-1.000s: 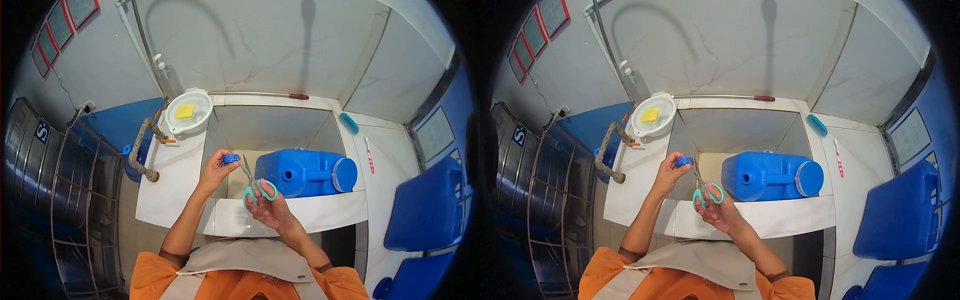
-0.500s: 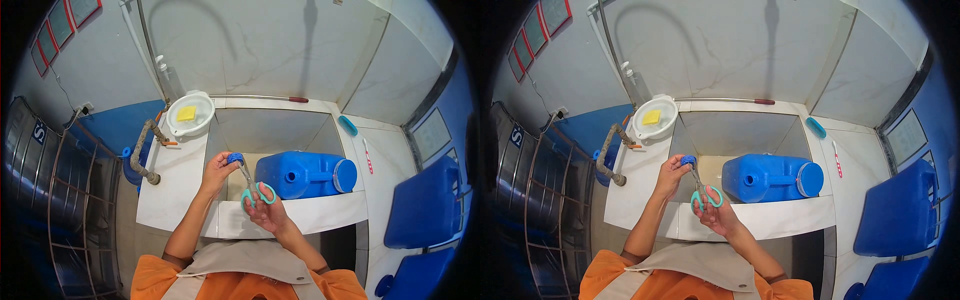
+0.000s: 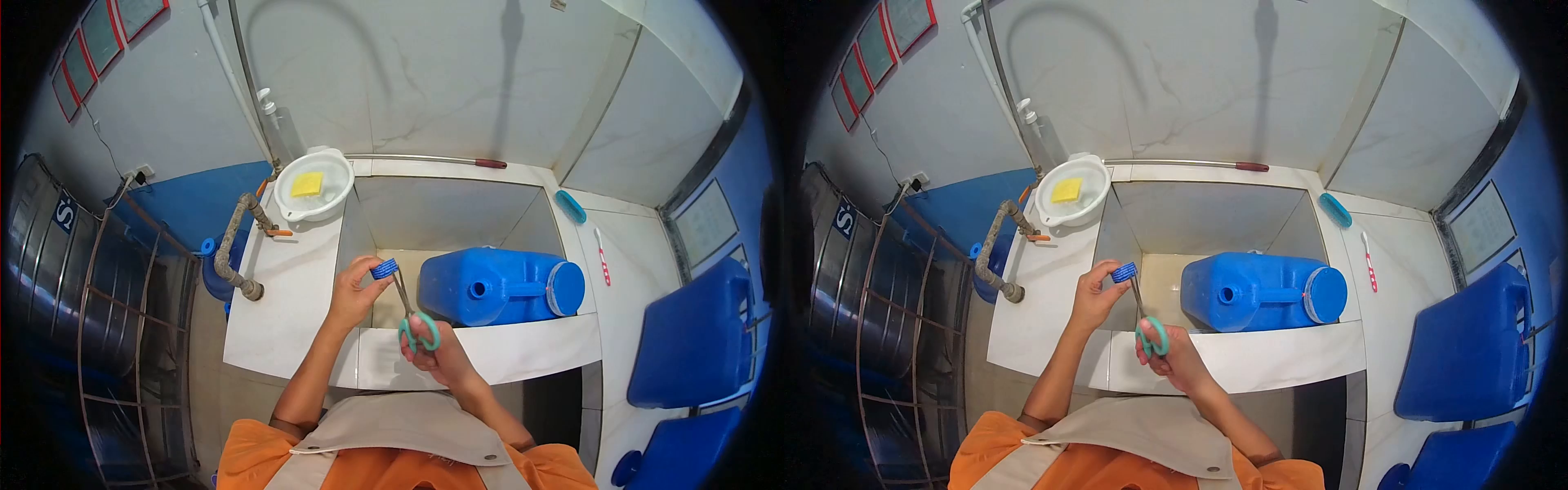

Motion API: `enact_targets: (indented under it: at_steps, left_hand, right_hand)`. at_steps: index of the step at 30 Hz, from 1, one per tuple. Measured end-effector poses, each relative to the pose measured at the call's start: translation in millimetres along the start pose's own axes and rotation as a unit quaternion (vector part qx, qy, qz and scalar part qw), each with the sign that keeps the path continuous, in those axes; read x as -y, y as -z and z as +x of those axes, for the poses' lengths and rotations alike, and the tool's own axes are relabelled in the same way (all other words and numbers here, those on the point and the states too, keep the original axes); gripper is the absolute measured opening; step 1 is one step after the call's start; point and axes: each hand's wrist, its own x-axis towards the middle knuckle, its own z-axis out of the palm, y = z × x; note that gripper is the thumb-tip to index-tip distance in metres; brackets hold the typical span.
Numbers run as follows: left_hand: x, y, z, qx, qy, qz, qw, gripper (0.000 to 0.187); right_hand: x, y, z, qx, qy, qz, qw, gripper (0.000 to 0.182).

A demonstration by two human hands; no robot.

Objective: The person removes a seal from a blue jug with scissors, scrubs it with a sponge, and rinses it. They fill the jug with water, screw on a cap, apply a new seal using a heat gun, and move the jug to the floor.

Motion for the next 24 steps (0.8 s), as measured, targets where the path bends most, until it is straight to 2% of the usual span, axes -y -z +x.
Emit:
enact_targets:
  at_steps: [1,3,5,7,8,10,11,12,13,15,17,19,20,22,24]
  left_hand:
    - [-2.6,0.2,-2.3,0.001,0.003,0.0,1.0,0.017]
    - [-8.2,1.7,-2.1,0.015,0.039,0.034,0.999,0.017]
    - [-4.7,0.9,-0.9,0.013,0.04,0.014,0.999,0.017]
    - [-0.9,-1.5,-3.4,0.013,0.042,-0.009,0.999,0.017]
    - [0.6,-1.0,-2.4,0.022,0.034,-0.023,0.999,0.017]
    - [3.0,-2.7,-4.6,0.03,0.027,-0.035,0.999,0.017]
    - [3.7,-6.1,-6.8,0.001,0.061,-0.053,0.997,0.017]
    - [4.9,-8.2,-8.2,-0.026,0.093,-0.071,0.993,0.016]
    - [7.7,-7.4,-10.8,-0.022,0.093,-0.071,0.993,0.016]
    - [12.7,-4.7,-13.8,-0.034,0.133,-0.094,0.986,0.017]
    - [15.2,-3.9,-16.1,-0.044,0.137,-0.083,0.986,0.017]
    - [14.8,-1.5,-15.4,-0.057,0.135,-0.071,0.987,0.017]
    - [14.1,-1.8,-17.8,-0.069,0.148,-0.087,0.983,0.017]
    - [10.2,-7.4,-24.8,-0.082,0.159,-0.103,0.978,0.017]
    - [2.1,-17.4,-41.5,0.031,0.105,-0.034,0.993,0.016]
  right_hand:
    - [3.0,-0.5,-3.1,-0.042,0.004,-0.115,0.992,0.043]
    - [10.5,7.7,-4.5,-0.05,-0.011,-0.144,0.988,0.045]
    - [21.2,16.2,-4.8,-0.059,-0.025,-0.172,0.983,0.047]
    - [29.9,22.2,-6.2,0.013,-0.106,0.085,0.991,0.045]
    - [30.1,20.4,-6.8,0.013,-0.104,0.084,0.991,0.045]
    - [22.3,8.5,-8.2,-0.015,-0.053,0.068,0.996,0.044]
    - [17.5,2.4,-6.9,-0.029,-0.026,0.06,0.997,0.044]
    - [10.3,-3.1,-1.4,-0.048,-0.004,-0.026,0.999,0.044]
    - [0.9,-4.8,5.2,-0.05,-0.002,-0.024,0.998,0.044]
    - [-12.3,-2.8,17.4,-0.141,0.072,-0.241,0.957,0.045]
    - [-17.5,-2.6,20.4,-0.159,0.032,-0.268,0.95,0.043]
    - [-22.4,-5.5,25.0,-0.188,0.105,-0.344,0.914,0.037]
    - [-23.5,-6.8,26.8,-0.187,0.105,-0.345,0.914,0.037]
    - [-24.6,-7.7,31.7,-0.209,0.12,-0.414,0.878,0.037]
    - [-17.2,35.7,60.3,-0.237,0.226,-0.229,0.917,0.04]
